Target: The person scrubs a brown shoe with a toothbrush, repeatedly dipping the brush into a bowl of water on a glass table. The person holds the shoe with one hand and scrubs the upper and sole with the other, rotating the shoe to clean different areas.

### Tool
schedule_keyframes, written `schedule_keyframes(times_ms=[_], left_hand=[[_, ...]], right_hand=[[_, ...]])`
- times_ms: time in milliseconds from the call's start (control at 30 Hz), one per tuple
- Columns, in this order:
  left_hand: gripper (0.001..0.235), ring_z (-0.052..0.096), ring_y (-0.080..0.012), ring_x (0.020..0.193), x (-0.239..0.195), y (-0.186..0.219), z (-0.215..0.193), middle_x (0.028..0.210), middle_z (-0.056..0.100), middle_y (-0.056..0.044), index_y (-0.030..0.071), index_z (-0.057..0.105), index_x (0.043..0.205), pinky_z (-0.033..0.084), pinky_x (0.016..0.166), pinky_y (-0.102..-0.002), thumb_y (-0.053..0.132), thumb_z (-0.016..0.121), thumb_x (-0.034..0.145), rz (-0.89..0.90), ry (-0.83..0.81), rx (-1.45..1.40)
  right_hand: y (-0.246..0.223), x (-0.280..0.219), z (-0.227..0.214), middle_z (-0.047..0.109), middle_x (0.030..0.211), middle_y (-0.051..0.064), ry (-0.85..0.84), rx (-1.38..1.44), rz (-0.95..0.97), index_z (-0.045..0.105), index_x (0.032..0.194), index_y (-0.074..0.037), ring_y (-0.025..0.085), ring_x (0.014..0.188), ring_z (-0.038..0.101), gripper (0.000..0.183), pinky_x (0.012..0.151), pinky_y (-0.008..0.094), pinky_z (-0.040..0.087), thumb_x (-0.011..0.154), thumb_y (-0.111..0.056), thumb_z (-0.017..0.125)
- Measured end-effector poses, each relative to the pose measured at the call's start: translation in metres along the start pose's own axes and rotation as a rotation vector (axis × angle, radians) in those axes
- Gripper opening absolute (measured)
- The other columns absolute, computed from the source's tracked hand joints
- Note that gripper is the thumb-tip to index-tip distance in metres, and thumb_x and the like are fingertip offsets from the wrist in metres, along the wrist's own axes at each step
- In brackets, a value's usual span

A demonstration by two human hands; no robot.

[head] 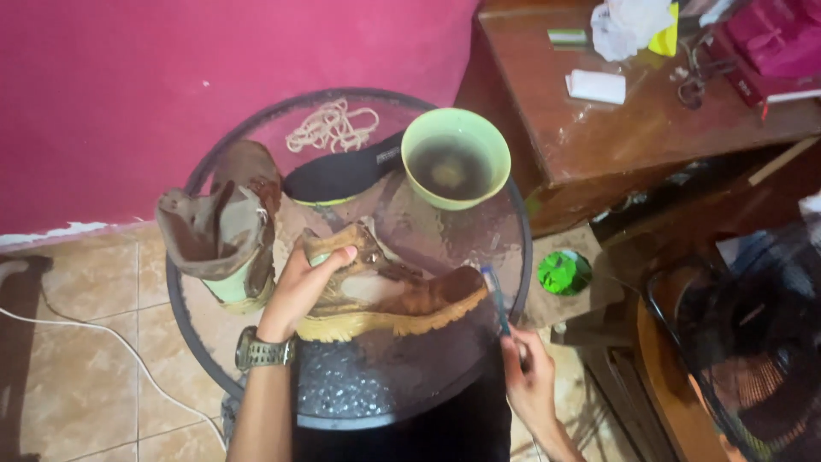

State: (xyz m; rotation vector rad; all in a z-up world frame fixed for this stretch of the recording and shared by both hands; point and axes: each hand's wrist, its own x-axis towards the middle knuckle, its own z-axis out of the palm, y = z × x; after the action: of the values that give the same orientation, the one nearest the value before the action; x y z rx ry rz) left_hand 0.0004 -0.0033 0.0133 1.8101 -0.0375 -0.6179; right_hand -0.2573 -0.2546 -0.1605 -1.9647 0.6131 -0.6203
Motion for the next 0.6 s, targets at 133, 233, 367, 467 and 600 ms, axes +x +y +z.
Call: schedule_keyframes(times_ms=[133, 233, 367, 467, 600], left_hand=[[0.047, 0.069, -0.0150, 0.122, 0.010, -0.009, 0.000, 0.127, 0.076, -0.003, 0.011, 0.068, 0.128, 0.048, 0.111, -0.030, 0.030, 0.069, 0.085, 0.060, -0.002, -0.065], [0.043, 0.069, -0.0146, 0.116, 0.012, -0.022, -0.002, 0.121, 0.078, -0.004, 0.009, 0.074, 0.121, 0.050, 0.106, -0.028, 0.033, 0.069, 0.085, 0.017, -0.014, -0.057], [0.045, 0.068, -0.0147, 0.121, 0.005, -0.006, 0.000, 0.126, 0.077, -0.003, 0.011, 0.070, 0.124, 0.047, 0.108, -0.030, 0.034, 0.068, 0.085, -0.039, 0.027, -0.038], [0.045, 0.068, -0.0157, 0.121, 0.003, -0.004, 0.001, 0.124, 0.077, -0.003, 0.012, 0.070, 0.123, 0.047, 0.108, -0.031, 0.037, 0.068, 0.085, -0.050, 0.043, -0.002], [0.044, 0.070, -0.0142, 0.121, 0.006, -0.013, 0.001, 0.123, 0.078, -0.003, 0.010, 0.073, 0.124, 0.048, 0.109, -0.029, 0.032, 0.069, 0.086, 0.051, 0.039, -0.032]], right_hand=[[0.000, 0.009, 0.002, 0.038, 0.060, -0.008, -0.087, 0.039, 0.145, 0.076, 0.107, -0.008, 0.004, 0.058, 0.033, 0.019, 0.054, 0.024, 0.027, 0.099, -0.021, 0.065], [-0.007, -0.001, 0.001, 0.068, 0.089, 0.000, -0.046, 0.111, 0.138, 0.075, 0.112, -0.004, 0.006, 0.072, 0.055, 0.022, 0.064, 0.021, 0.042, 0.099, -0.018, 0.063], [-0.013, -0.001, -0.002, 0.040, 0.058, -0.005, -0.049, 0.106, 0.147, 0.072, 0.107, -0.006, 0.006, 0.057, 0.038, 0.015, 0.054, 0.025, 0.031, 0.100, -0.015, 0.063], [-0.021, 0.001, -0.001, 0.042, 0.059, -0.006, -0.034, 0.113, 0.057, 0.069, 0.112, -0.005, 0.005, 0.057, 0.039, 0.016, 0.055, 0.023, 0.032, 0.101, -0.013, 0.061], [-0.027, 0.016, -0.004, 0.040, 0.056, -0.007, -0.122, -0.122, 0.093, 0.073, 0.106, -0.014, 0.005, 0.053, 0.030, 0.012, 0.048, 0.025, 0.025, 0.099, -0.018, 0.064]])
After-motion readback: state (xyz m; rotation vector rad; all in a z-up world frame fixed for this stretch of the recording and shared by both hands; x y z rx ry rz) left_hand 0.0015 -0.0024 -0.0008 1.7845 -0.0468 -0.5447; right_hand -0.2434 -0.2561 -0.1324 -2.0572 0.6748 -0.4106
